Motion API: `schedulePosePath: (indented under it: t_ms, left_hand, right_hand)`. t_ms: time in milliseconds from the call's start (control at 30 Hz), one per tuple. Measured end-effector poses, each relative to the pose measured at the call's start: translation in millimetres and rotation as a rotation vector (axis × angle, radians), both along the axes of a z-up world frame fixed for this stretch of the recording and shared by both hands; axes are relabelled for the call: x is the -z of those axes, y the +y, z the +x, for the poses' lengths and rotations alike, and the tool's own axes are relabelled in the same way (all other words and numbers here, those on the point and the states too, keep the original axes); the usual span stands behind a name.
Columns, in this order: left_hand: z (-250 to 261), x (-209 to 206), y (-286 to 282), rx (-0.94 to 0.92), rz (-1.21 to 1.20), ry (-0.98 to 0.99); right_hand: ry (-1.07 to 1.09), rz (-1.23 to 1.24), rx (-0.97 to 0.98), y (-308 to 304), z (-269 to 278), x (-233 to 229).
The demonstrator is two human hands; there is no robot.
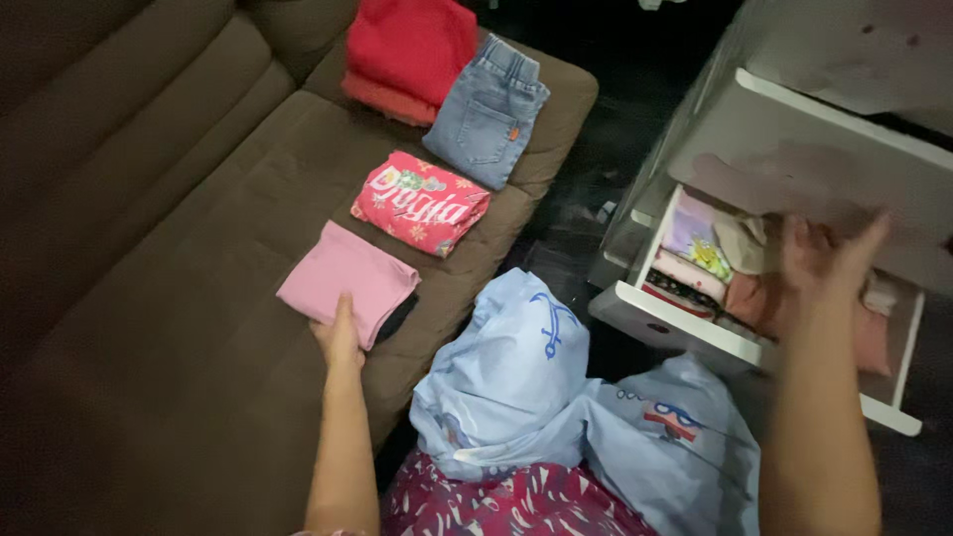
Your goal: The person folds various clothing items on a brown couch and places them into an open drawer of a white dresser. The items include shirts, pants, and shorts of different colors and patterns.
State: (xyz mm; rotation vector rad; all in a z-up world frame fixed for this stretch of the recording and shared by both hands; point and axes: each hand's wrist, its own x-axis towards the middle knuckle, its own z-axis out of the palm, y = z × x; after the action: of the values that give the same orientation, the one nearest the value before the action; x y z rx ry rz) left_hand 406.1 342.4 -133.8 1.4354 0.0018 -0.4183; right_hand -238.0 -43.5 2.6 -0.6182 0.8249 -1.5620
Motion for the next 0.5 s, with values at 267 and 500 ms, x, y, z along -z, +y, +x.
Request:
schedulePosePath:
  t_ms: [267,500]
  left_hand:
    - [3,-38,0,0.078,-0.183,0.205]
    - [-1,-14,3,0.154,-0.186,0.026]
  right_hand:
    - [0.153,-0.109,-0.010,117,36,-25]
    - [-0.015,-0.057,-0.012,161,45,-38]
